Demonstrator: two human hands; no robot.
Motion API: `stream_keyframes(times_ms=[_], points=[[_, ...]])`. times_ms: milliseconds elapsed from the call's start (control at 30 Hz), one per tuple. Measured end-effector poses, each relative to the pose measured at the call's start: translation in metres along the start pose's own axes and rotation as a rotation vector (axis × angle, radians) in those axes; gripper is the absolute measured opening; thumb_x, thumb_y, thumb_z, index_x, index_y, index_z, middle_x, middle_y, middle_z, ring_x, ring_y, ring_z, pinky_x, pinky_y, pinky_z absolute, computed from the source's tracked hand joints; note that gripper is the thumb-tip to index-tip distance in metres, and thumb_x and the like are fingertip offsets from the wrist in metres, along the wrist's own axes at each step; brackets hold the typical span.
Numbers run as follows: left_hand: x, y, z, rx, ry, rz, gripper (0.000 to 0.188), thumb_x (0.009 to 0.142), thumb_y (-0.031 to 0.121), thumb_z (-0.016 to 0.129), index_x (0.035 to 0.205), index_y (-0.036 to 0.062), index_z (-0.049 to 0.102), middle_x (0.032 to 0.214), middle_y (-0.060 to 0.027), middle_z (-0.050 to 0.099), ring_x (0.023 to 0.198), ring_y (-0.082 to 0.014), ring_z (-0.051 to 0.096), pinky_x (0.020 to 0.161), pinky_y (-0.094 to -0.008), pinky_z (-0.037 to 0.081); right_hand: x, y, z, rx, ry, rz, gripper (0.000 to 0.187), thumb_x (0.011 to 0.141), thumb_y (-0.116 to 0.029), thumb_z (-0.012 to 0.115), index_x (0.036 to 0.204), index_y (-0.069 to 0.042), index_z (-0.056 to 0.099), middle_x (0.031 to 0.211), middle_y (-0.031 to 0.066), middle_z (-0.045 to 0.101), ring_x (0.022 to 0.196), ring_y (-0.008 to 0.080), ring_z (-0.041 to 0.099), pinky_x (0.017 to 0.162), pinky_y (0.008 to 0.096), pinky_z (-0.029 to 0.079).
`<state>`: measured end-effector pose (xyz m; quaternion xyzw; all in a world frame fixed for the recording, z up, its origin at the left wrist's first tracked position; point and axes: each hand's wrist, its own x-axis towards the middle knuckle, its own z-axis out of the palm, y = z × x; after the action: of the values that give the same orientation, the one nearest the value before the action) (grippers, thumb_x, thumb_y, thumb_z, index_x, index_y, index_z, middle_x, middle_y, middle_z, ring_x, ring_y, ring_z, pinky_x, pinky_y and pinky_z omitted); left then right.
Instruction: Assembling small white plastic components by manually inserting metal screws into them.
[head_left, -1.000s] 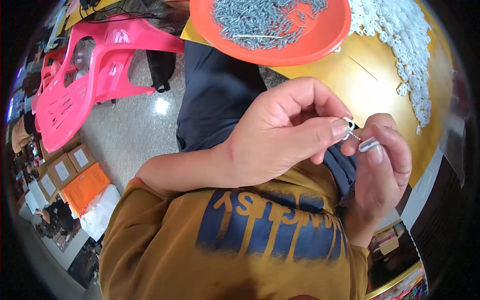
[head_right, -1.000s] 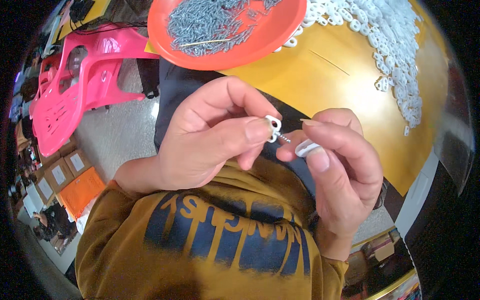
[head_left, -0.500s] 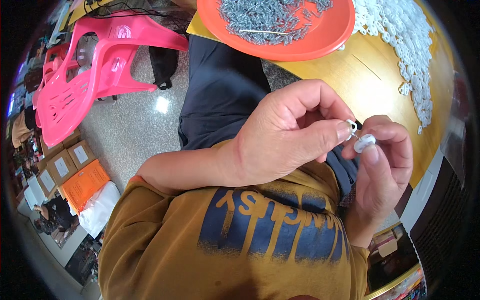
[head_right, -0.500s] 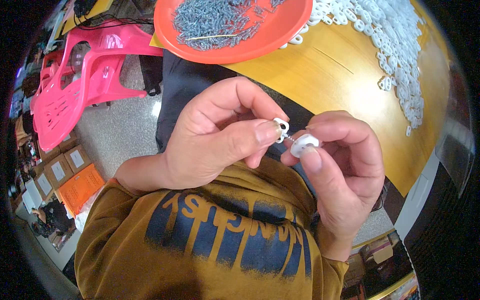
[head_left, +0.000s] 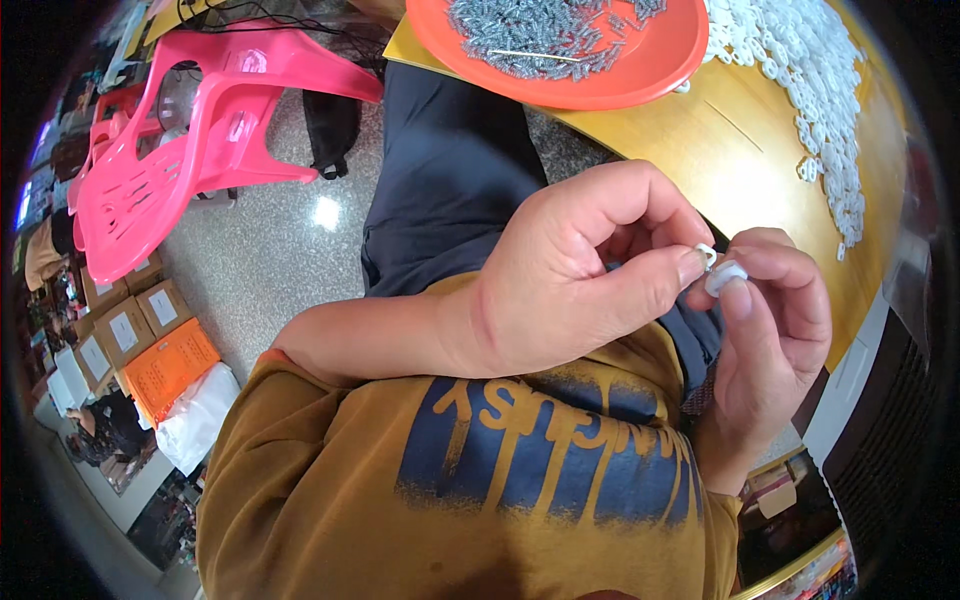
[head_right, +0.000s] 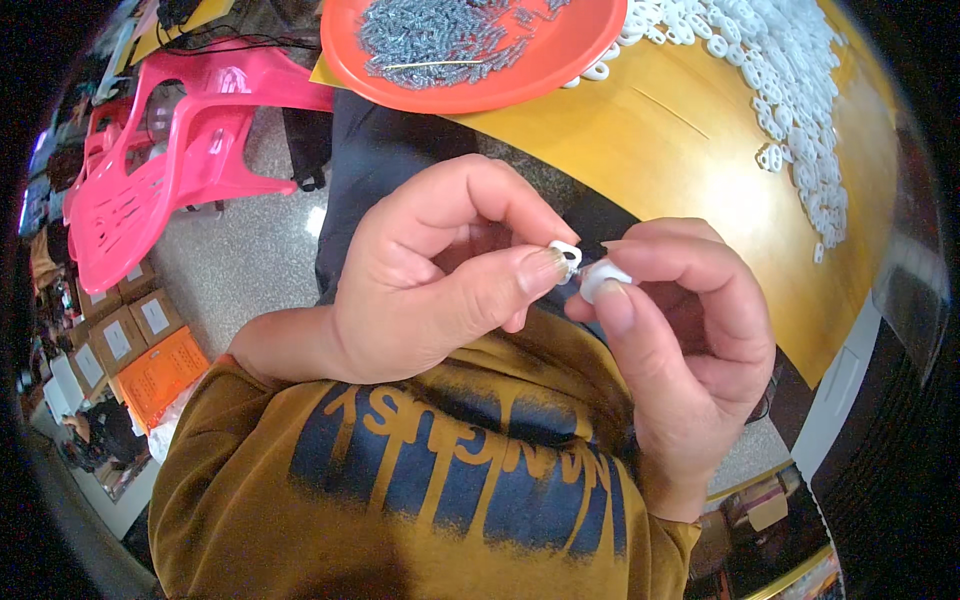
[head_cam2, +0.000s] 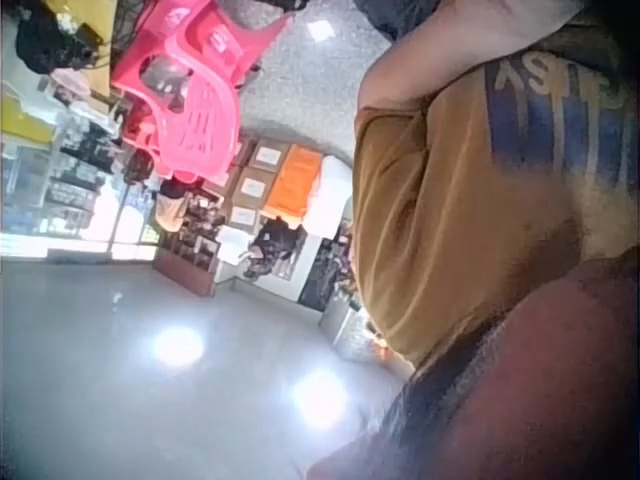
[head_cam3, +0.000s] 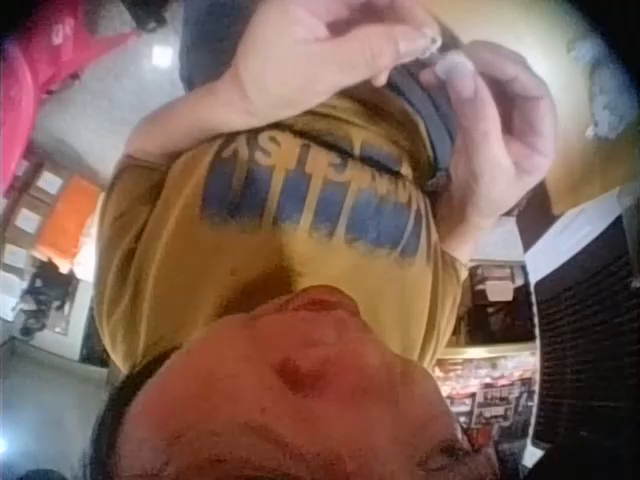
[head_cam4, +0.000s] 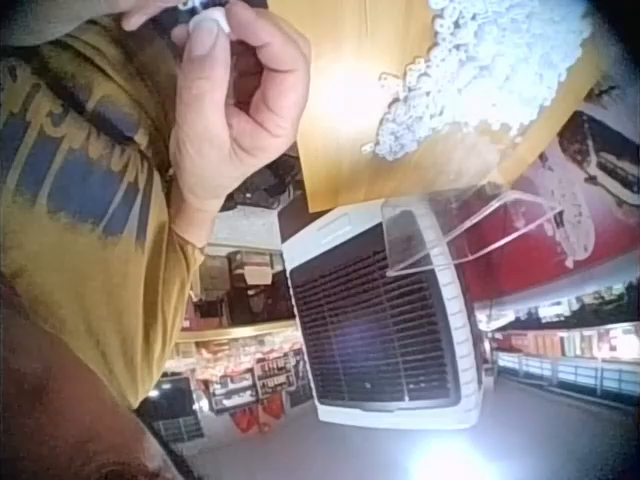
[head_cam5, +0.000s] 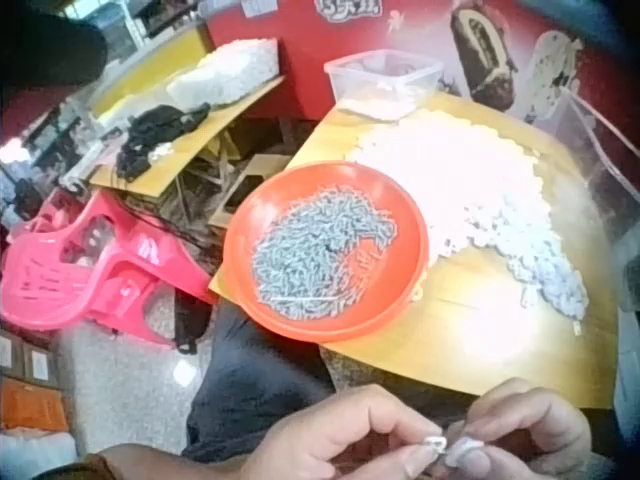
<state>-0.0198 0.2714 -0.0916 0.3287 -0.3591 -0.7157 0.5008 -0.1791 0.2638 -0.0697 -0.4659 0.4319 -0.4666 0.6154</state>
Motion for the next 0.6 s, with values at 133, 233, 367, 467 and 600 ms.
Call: stream_keyframes(times_ms=[133,233,367,467,600], points=[[-0.006,0.005,0.004,-0.041,-0.003,-0.028,0.01,0.084,0.005,0.051,0.093,0.0001,0.05,0.081,-0.0027,0.055,0.066,-0.0042,0.051,0.058,-0.0166,0.043,-0.006,0.001,0.002,-0.001,-0.055,-0.03,0.017,0.076,0.006,0.056,0.092,0.005,0.053,0.09,0.0109,0.053,0.072,0.0141,0.057,0.066,0.0221,0.048],[-0.012,0.004,0.006,-0.047,-0.008,-0.072,0.01,0.085,0.006,0.051,0.093,-0.0002,0.05,0.082,-0.004,0.056,0.066,-0.0049,0.053,0.058,-0.0169,0.044,-0.013,-0.001,0.006,0.065,-0.028,-0.008,0.018,0.076,0.006,0.056,0.093,0.005,0.052,0.089,0.0109,0.055,0.073,0.014,0.057,0.066,0.0223,0.048],[-0.022,0.009,0.008,-0.066,-0.04,-0.119,0.013,0.086,0.009,0.05,0.096,0.0002,0.05,0.084,-0.0063,0.058,0.062,-0.0057,0.053,0.055,-0.0165,0.044,-0.024,-0.003,0.011,0.101,0.014,-0.02,0.018,0.078,0.004,0.056,0.095,0.005,0.052,0.087,0.0101,0.056,0.072,0.0131,0.057,0.065,0.0218,0.048],[-0.034,0.009,0.012,-0.09,-0.049,-0.115,0.015,0.086,0.009,0.05,0.099,-0.0001,0.049,0.084,-0.0073,0.058,0.061,-0.0067,0.054,0.056,-0.0176,0.046,-0.036,-0.005,0.02,0.1,0.051,-0.06,0.016,0.08,0.002,0.055,0.095,0.004,0.053,0.086,0.0095,0.056,0.071,0.0125,0.057,0.064,0.0213,0.048],[-0.05,0.007,0.021,-0.115,-0.029,-0.054,0.016,0.086,0.009,0.05,0.1,0.0,0.047,0.084,-0.0086,0.058,0.063,-0.0076,0.055,0.057,-0.0189,0.047,-0.055,-0.005,0.022,0.067,0.029,-0.16,0.016,0.082,0.001,0.053,0.097,0.005,0.054,0.087,0.0098,0.055,0.071,0.0118,0.056,0.065,0.0207,0.047]])
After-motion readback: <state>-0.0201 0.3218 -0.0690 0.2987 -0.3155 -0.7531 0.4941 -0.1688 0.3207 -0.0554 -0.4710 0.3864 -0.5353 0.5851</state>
